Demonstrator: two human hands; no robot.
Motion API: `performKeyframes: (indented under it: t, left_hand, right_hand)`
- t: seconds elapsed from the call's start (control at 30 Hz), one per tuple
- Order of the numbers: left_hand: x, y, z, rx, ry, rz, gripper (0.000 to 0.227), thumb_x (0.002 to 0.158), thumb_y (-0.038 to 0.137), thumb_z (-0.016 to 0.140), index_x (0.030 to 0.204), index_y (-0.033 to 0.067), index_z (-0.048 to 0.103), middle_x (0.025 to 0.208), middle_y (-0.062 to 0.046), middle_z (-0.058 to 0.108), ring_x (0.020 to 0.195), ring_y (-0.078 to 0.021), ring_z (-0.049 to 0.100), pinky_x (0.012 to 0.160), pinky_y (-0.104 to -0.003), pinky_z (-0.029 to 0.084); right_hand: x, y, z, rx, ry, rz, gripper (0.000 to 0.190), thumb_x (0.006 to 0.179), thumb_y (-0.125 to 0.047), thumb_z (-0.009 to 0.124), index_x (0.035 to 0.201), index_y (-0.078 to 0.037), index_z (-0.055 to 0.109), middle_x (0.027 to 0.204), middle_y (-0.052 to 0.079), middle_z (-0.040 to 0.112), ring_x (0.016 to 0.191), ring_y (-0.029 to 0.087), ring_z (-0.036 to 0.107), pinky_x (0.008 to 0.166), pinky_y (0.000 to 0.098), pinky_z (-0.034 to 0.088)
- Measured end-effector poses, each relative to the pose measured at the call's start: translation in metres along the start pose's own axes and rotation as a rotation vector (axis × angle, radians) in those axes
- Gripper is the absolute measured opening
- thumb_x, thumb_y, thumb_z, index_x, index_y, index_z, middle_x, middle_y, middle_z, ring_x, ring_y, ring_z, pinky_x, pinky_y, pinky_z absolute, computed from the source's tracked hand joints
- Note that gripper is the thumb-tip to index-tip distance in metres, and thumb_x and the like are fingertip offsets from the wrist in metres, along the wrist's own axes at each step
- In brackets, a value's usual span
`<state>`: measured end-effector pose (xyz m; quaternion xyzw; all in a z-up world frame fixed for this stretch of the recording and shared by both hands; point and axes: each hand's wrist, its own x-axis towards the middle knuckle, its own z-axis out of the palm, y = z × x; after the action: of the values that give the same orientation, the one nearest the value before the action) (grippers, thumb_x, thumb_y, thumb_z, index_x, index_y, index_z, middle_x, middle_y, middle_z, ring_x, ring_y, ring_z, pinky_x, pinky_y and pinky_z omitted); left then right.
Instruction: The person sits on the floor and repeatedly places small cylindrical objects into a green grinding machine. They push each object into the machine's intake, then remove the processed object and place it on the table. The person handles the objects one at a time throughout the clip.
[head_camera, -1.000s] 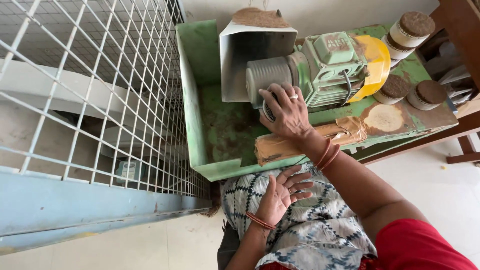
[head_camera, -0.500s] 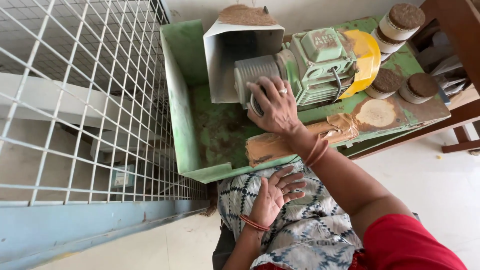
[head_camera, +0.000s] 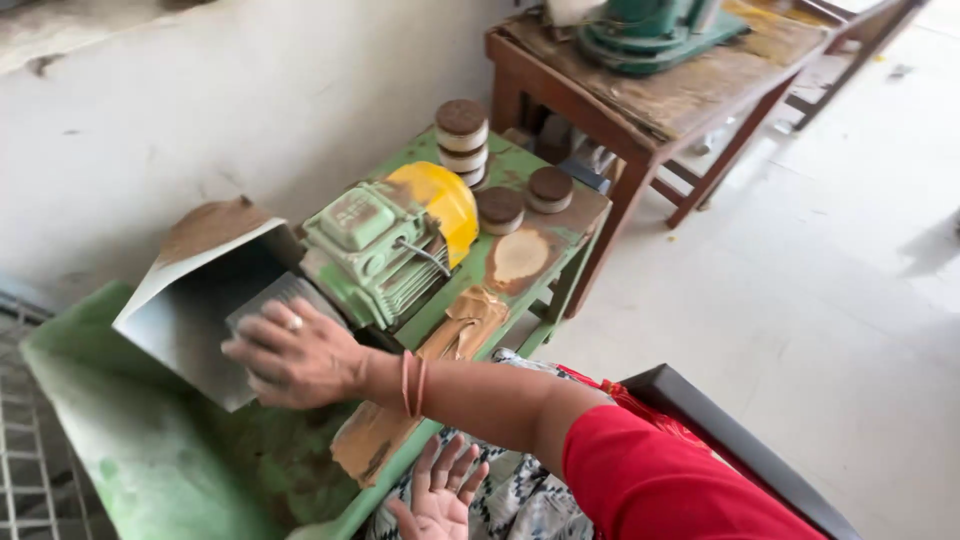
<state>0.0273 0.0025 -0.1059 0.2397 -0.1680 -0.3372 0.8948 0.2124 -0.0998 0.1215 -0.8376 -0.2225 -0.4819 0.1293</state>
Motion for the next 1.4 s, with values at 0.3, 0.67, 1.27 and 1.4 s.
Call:
performKeyframes:
  t: [0.3, 0.67, 1.27, 1.4]
  left_hand:
    - [-0.009, -0.03, -0.053, -0.098, 0.022, -0.018, 0.109, 0.087, 0.087, 0.028, 0.161, 0.0072, 0.023, 0.158, -0.027, 0.039, 0.141, -0.0463, 0.044, 0.114, -0.065, 0.037]
    - [0.0, -0.001, 0.033, -0.037, 0.083, 0.032, 0.099, 0.092, 0.078, 0.035, 0.157, 0.0033, 0.03, 0.152, -0.023, 0.048, 0.138, -0.0425, 0.05, 0.112, -0.06, 0.041]
    - [-0.003, 0.049, 0.103, 0.107, 0.057, 0.015, 0.094, 0.098, 0.078, 0.034, 0.157, 0.0045, 0.038, 0.151, -0.015, 0.053, 0.135, -0.0275, 0.054, 0.115, -0.047, 0.044]
    - [-0.006, 0.049, 0.106, 0.149, 0.044, 0.019, 0.093, 0.097, 0.077, 0.034, 0.157, 0.0055, 0.037, 0.151, -0.015, 0.053, 0.137, -0.0274, 0.054, 0.115, -0.048, 0.045]
  right_hand:
    - [0.026, 0.017, 0.029, 0.0, -0.06, 0.042, 0.053, 0.085, -0.038, 0.072, 0.132, -0.013, 0.063, 0.124, 0.006, 0.057, 0.111, 0.024, 0.054, 0.09, 0.0382, 0.044]
    - [-0.04, 0.003, -0.017, 0.052, -0.112, -0.09, 0.054, 0.085, -0.031, 0.076, 0.132, -0.008, 0.064, 0.128, 0.014, 0.058, 0.117, 0.033, 0.055, 0.099, 0.0483, 0.046]
    - [-0.022, -0.012, -0.021, 0.06, -0.198, -0.142, 0.055, 0.083, -0.027, 0.081, 0.132, -0.009, 0.064, 0.123, 0.01, 0.055, 0.113, 0.034, 0.054, 0.099, 0.0476, 0.044]
    - [0.021, 0.007, 0.006, 0.043, -0.092, -0.11, 0.054, 0.086, -0.029, 0.082, 0.133, -0.01, 0.064, 0.125, 0.01, 0.054, 0.116, 0.033, 0.053, 0.103, 0.0482, 0.044]
